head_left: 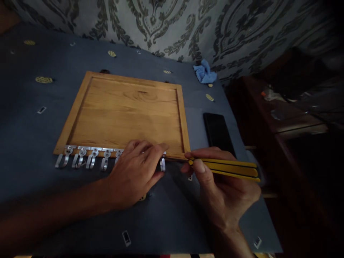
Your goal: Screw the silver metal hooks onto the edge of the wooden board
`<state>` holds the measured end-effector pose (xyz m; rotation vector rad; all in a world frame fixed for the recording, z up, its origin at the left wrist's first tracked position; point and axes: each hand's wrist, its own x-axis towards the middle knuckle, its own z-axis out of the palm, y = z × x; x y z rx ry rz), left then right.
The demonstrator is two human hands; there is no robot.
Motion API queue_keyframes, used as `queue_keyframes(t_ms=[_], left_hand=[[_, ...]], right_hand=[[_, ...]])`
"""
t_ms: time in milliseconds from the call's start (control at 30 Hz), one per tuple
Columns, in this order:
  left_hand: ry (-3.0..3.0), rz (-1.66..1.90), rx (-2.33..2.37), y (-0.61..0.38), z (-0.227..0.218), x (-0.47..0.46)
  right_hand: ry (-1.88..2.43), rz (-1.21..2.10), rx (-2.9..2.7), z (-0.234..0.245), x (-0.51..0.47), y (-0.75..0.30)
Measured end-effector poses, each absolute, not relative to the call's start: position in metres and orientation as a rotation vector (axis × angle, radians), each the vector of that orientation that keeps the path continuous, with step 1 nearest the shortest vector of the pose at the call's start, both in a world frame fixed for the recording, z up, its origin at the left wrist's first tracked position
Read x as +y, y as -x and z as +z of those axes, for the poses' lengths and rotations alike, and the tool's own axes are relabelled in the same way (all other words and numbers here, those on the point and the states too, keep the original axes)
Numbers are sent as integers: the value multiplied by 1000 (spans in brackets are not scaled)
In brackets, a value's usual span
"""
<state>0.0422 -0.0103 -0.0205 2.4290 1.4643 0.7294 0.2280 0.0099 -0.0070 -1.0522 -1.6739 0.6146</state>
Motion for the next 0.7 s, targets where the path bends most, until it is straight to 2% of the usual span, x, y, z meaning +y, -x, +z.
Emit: queue_keyframes(t_ms=[700], left_hand=[[-2425,768,1483,-41,-24,-10]], right_hand=[[1051,595,-1612,-6,9,-225]])
